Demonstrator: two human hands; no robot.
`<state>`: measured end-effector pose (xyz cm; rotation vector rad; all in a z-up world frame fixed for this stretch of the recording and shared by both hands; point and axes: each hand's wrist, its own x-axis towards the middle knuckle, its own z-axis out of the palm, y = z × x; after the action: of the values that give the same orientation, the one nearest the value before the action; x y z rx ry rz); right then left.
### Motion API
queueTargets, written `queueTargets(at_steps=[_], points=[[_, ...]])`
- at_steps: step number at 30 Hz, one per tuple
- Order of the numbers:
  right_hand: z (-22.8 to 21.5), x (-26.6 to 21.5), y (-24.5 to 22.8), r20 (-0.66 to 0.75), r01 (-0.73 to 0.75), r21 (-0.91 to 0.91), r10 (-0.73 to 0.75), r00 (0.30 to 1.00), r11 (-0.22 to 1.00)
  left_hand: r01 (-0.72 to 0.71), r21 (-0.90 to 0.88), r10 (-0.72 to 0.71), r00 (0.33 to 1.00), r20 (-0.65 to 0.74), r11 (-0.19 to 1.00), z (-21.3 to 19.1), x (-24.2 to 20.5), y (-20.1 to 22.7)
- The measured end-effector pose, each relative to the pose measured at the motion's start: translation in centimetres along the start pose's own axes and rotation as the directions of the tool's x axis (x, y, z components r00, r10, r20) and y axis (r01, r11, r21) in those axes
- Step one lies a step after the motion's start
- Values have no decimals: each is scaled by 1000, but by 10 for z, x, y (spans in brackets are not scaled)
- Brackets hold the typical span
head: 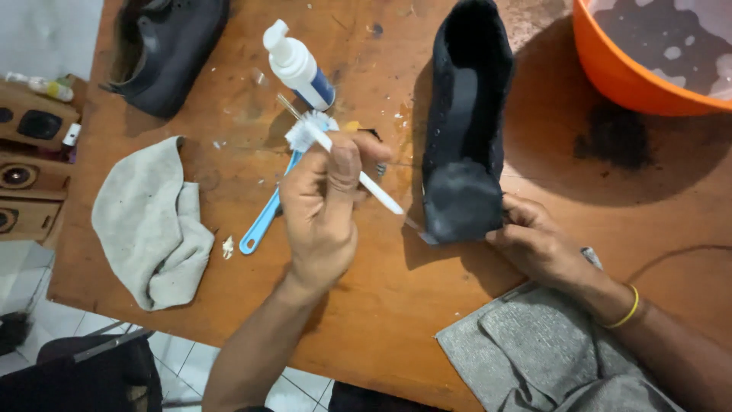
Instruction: The person uses a small metal tool to scrape and clean the inner lining of a black shoe, then switches to a brush to scrub the same area. They continue scraping and brushing the shoe's interior throughout the clip.
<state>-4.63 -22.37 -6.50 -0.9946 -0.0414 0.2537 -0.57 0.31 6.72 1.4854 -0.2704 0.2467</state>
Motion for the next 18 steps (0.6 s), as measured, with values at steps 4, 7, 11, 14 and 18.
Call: queueTargets(at_steps=[4,7,11,14,18], points=[[7,4,-7,-8,1,18,-1,1000,1000,-4,-198,9,1000,25,980,-4,-2,-22],[11,2,-7,-25,16,35,-15,1000,999,14,-327,7,998,63,945,-6,-6,-31],[15,6,-15,-37,14,9,-13,999,1000,16,-406,48,988,148,914,-9,-9,-33],[14,7,-14,5,32,-23,-32,999,999,39,-411,63,971,231,911,-12,-10,-29],[-6,6,3,25,-2,-11,2,1000,1000,45,-347,89,928,361,937,-14,-9,-19]])
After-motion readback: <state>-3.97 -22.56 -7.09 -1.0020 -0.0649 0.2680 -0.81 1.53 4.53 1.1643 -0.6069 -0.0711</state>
